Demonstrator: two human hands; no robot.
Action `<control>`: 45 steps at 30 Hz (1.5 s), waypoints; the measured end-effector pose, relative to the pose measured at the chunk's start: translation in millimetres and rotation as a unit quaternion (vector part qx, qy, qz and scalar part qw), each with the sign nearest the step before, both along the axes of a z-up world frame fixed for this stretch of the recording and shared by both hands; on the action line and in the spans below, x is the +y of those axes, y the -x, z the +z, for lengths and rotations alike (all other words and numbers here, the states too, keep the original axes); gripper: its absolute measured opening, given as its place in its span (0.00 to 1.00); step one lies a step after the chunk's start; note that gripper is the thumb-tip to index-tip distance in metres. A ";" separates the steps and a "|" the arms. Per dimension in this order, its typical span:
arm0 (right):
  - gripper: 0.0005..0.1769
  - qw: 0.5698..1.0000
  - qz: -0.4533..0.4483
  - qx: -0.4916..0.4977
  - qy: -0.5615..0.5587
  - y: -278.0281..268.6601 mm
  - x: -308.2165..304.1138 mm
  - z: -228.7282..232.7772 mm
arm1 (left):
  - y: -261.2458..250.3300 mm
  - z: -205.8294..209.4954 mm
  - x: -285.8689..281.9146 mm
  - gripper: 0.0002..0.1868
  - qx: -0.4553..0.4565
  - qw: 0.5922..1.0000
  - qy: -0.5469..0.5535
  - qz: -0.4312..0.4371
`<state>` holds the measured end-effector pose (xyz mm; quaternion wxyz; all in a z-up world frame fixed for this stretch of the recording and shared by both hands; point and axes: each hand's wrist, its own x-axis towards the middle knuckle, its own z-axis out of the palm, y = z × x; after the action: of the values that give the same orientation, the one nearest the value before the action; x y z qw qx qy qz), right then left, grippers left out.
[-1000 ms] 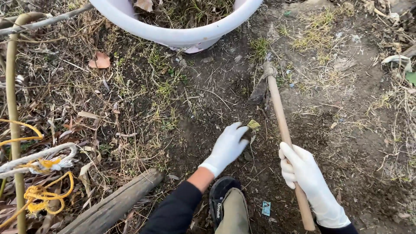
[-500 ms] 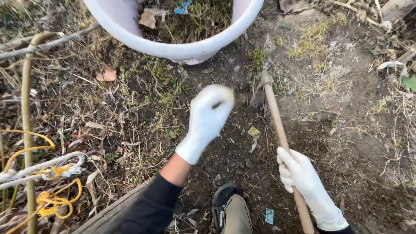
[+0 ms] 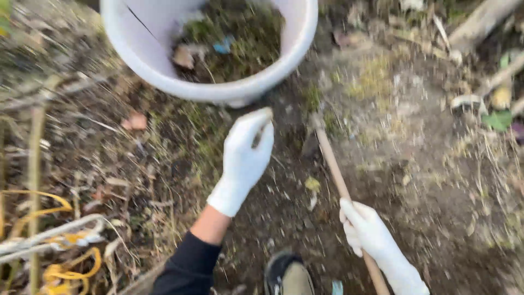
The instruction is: The person uses a pickaxe to loosen soil and remove weeds by hand, then places the uprooted weeds into a nearby white bucket. The task is performed repeatedly across a small garden area.
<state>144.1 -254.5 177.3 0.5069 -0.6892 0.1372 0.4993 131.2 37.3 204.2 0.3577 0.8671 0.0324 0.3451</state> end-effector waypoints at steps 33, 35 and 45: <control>0.28 0.986 -0.050 0.100 0.123 32.4 -100.5 -15.2 | 145.2 -161.2 -124.4 0.06 0.358 0.878 0.316 0.026; 0.31 0.973 0.133 -0.088 0.169 36.3 -91.2 -15.6 | 156.3 -145.9 -111.5 0.06 0.247 0.841 0.471 0.102; 0.12 0.929 0.340 -0.125 0.078 38.7 113.5 18.1 | 227.9 -140.4 -32.0 0.15 0.192 0.828 0.416 0.323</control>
<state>105.4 -141.0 195.4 0.2646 -0.7889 -0.1309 0.5390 -96.7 5.4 63.8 0.5391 0.6251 0.5190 0.2218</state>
